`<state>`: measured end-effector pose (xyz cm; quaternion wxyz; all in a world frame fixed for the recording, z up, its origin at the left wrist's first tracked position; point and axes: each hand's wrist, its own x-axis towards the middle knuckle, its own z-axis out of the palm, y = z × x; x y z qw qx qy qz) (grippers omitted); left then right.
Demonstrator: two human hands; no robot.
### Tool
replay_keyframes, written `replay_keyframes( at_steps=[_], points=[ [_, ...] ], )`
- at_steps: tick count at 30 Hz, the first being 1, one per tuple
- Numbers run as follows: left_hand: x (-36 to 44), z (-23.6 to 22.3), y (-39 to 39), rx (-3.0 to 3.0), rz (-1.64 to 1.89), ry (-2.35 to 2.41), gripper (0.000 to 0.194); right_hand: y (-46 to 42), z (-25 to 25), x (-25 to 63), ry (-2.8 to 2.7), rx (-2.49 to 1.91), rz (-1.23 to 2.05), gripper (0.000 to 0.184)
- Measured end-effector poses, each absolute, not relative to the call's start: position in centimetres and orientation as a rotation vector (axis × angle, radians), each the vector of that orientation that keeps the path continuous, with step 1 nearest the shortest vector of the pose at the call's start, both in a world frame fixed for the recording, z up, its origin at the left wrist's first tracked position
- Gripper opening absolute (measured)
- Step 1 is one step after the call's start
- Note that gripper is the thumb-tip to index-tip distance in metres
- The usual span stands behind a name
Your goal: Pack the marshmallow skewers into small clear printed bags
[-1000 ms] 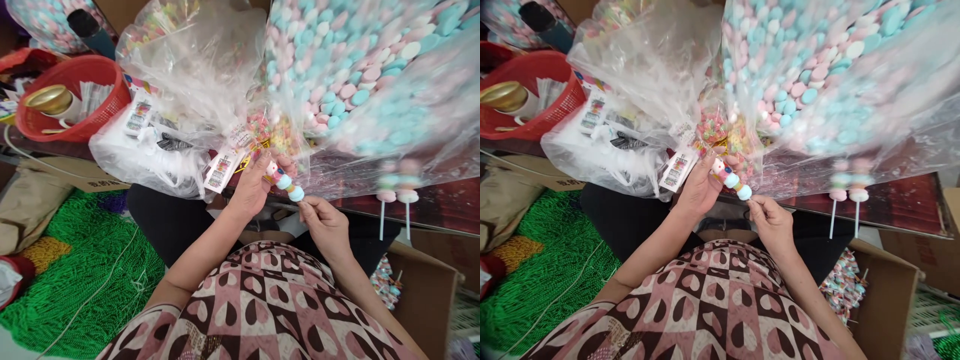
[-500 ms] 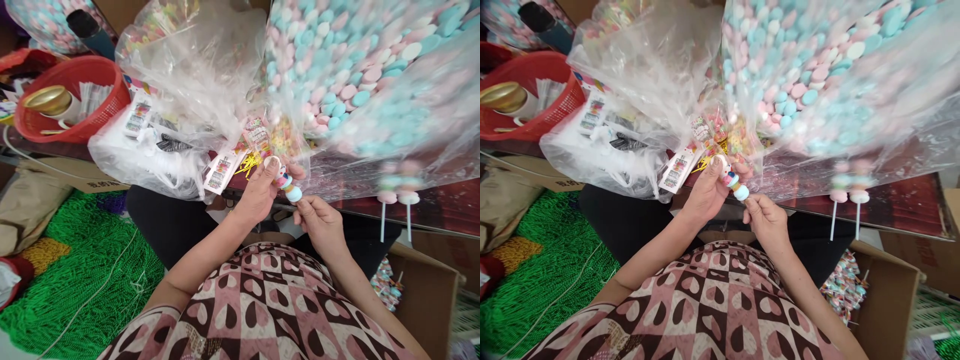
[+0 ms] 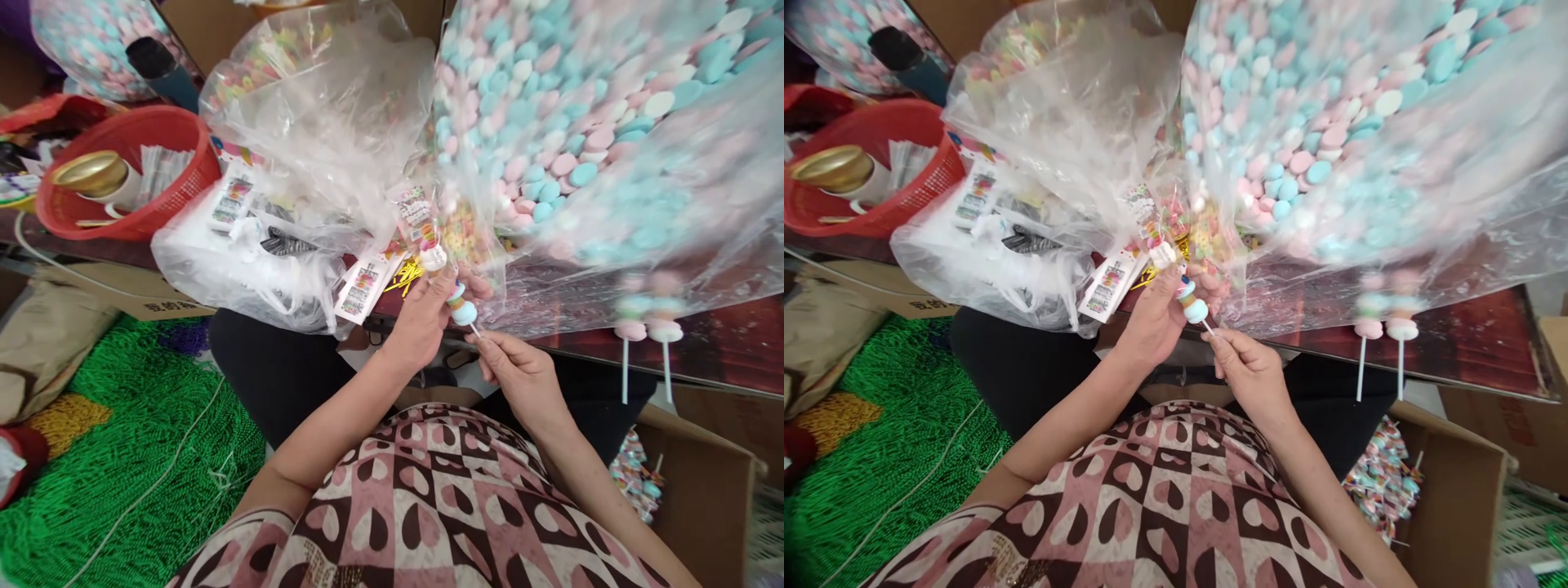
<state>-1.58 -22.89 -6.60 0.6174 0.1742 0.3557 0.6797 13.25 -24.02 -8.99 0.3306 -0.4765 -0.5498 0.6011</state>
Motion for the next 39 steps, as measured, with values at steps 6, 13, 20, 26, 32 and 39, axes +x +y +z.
replay_keyframes(
  at_steps=[6, 13, 20, 26, 32, 39],
  points=[
    [-2.4, -6.4, -23.2, 0.435, 1.501, 0.740, 0.043, -23.6, -9.9, 13.4, -1.250, -1.236, 1.555, 0.020],
    [-3.9, -4.7, -22.3, 0.461, 1.565, 0.827, 0.033, -24.1, -9.7, 13.5, -1.431, -1.260, 1.381, 0.017],
    [-1.0, -6.2, -22.5, 0.306, 1.538, 0.843, 0.026, -24.9, -9.2, 13.1, -1.723, -1.306, 0.893, 0.018],
    [-1.2, -6.8, -23.4, 0.345, 1.467, 0.818, 0.032, -24.7, -9.9, 12.7, -1.383, -1.246, 1.522, 0.025],
    [-4.7, -5.2, -23.0, 0.407, 1.589, 0.697, 0.036, -23.9, -10.1, 14.5, -1.364, -1.169, 1.658, 0.029],
    [-5.4, -5.6, -22.3, 0.357, 1.686, 0.825, 0.014, -23.8, -10.2, 15.8, -1.396, -1.246, 1.528, 0.025]
  ],
)
